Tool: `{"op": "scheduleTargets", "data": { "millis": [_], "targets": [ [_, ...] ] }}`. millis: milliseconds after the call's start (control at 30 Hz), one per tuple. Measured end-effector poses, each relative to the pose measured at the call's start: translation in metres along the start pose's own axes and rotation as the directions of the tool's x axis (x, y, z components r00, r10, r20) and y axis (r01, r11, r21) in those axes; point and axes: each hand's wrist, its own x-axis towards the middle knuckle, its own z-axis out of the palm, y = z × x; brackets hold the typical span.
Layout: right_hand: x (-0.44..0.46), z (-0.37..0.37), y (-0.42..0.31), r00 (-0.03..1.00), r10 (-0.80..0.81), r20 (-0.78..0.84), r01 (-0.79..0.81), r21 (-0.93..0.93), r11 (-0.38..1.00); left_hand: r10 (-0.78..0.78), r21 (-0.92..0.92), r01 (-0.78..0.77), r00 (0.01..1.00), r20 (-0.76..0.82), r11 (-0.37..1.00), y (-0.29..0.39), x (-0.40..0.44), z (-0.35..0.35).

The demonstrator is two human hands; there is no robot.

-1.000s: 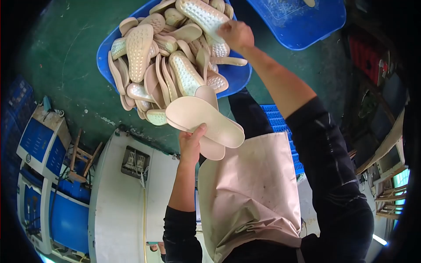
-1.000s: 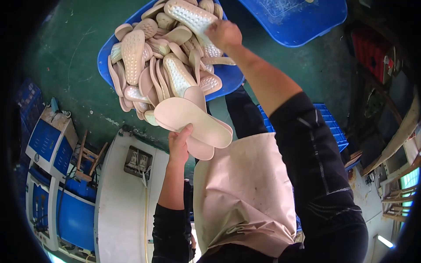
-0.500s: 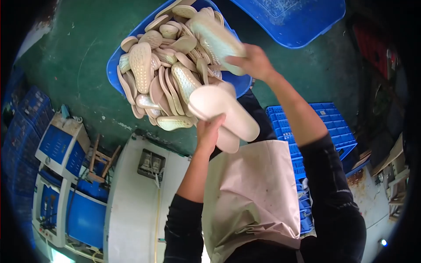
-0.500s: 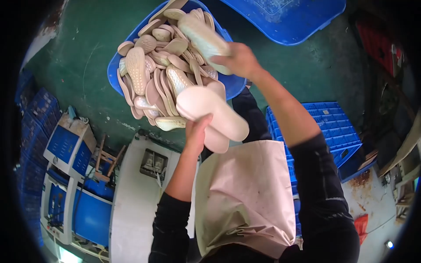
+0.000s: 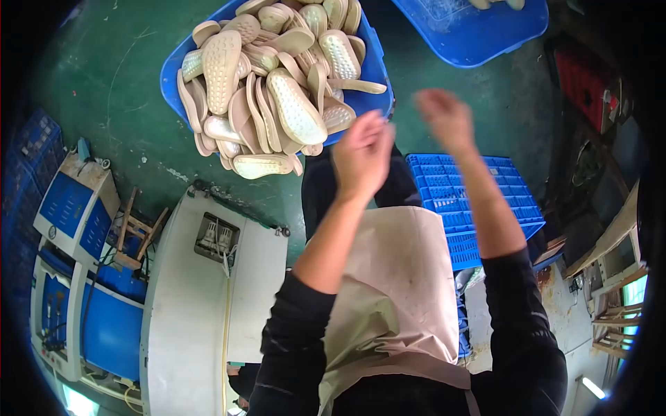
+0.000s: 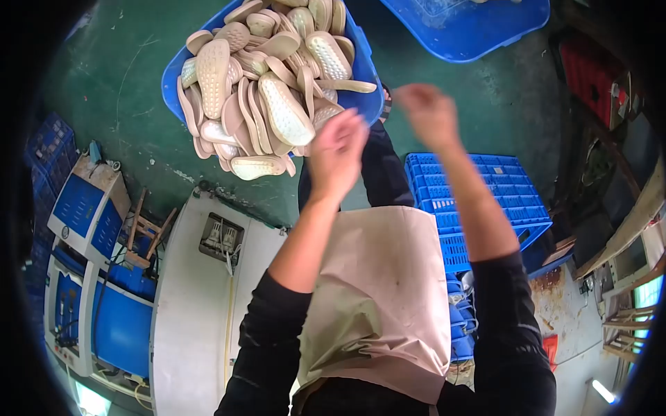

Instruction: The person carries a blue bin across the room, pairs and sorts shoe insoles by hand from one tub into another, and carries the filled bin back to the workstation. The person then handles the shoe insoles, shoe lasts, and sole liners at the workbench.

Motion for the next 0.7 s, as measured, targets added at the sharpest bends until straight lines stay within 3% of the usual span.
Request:
{"op": "scheduleTargets", "data": {
  "millis": [33, 67, 133, 167, 233, 267, 300, 333, 367, 433, 467, 500, 567, 600, 633, 667, 700],
  "targets": [
    [-0.010, 0.042, -0.025, 0.964, 0.150, 0.218, -0.129, -0.108, 0.986, -0.006, 0.077, 0.012, 0.996, -0.087, 0.997, -0.032, -0.001, -0.030],
    [-0.012, 0.090, -0.008, 0.967, 0.047, 0.249, -0.017, -0.119, 0.993, -0.035, 0.167, 0.057, 0.990, -0.136, 0.984, -0.050, -0.003, -0.063],
    [-0.011, 0.174, 0.005, 0.959, 0.016, 0.284, 0.009, -0.086, 0.996, 0.034, 0.341, 0.047, 0.973, -0.229, 0.939, -0.080, -0.012, -0.120],
    [-0.011, 0.203, 0.012, 0.956, -0.024, 0.291, 0.046, -0.069, 0.997, 0.124, 0.510, -0.006, 0.973, -0.197, 0.860, -0.088, -0.015, -0.150],
    [-0.014, 0.217, -0.004, 0.932, 0.171, 0.319, -0.105, -0.215, 0.971, 0.170, 0.711, -0.047, 0.980, -0.103, 0.702, -0.081, -0.024, -0.188],
    [-0.020, 0.214, -0.015, 0.937, 0.143, 0.317, -0.053, -0.276, 0.960, 0.165, 0.708, -0.040, 0.980, -0.109, 0.705, -0.074, -0.025, -0.201],
    [-0.030, 0.200, -0.030, 0.938, 0.143, 0.316, -0.050, -0.286, 0.957, 0.235, 0.809, -0.114, 0.972, -0.031, 0.576, -0.065, -0.026, -0.209],
    [-0.042, 0.178, -0.047, 0.886, 0.199, 0.419, -0.135, -0.179, 0.975, 0.299, 0.880, -0.189, 0.953, 0.057, 0.435, -0.055, -0.024, -0.213],
    [-0.057, 0.159, -0.059, 0.821, 0.237, 0.520, -0.227, -0.083, 0.970, 0.308, 0.869, -0.194, 0.950, 0.051, 0.454, -0.045, -0.022, -0.213],
    [-0.093, 0.130, -0.070, 0.725, 0.124, 0.677, -0.359, 0.219, 0.907, 0.392, 0.836, -0.481, 0.845, 0.363, 0.263, -0.027, -0.021, -0.211],
    [-0.105, 0.119, -0.072, 0.610, 0.147, 0.779, -0.496, 0.230, 0.837, 0.437, 0.764, -0.597, 0.771, 0.463, 0.245, -0.021, -0.020, -0.210],
    [-0.113, 0.112, -0.076, 0.480, 0.148, 0.865, -0.624, 0.218, 0.750, 0.498, 0.561, -0.751, 0.655, 0.568, 0.347, -0.024, -0.009, -0.213],
    [-0.114, 0.116, -0.085, 0.467, 0.140, 0.873, -0.672, 0.247, 0.698, 0.461, 0.540, -0.643, 0.766, 0.449, 0.543, -0.028, -0.021, -0.213],
    [-0.104, 0.127, -0.085, 0.593, 0.225, 0.773, -0.632, 0.274, 0.725, 0.464, 0.539, -0.642, 0.767, 0.443, 0.545, -0.029, -0.028, -0.216],
    [-0.091, 0.141, -0.088, 0.703, 0.294, 0.648, -0.588, 0.296, 0.753, 0.326, 0.556, -0.402, 0.916, 0.236, 0.728, -0.030, -0.034, -0.220],
    [-0.071, 0.155, -0.093, 0.728, 0.283, 0.624, -0.450, 0.123, 0.884, 0.138, 0.506, -0.134, 0.990, 0.030, 0.852, -0.034, -0.038, -0.226],
    [-0.054, 0.185, -0.084, 0.778, 0.264, 0.570, -0.379, 0.091, 0.921, -0.068, 0.426, 0.098, 0.994, -0.085, 0.899, -0.050, -0.040, -0.240]
  ]
}}
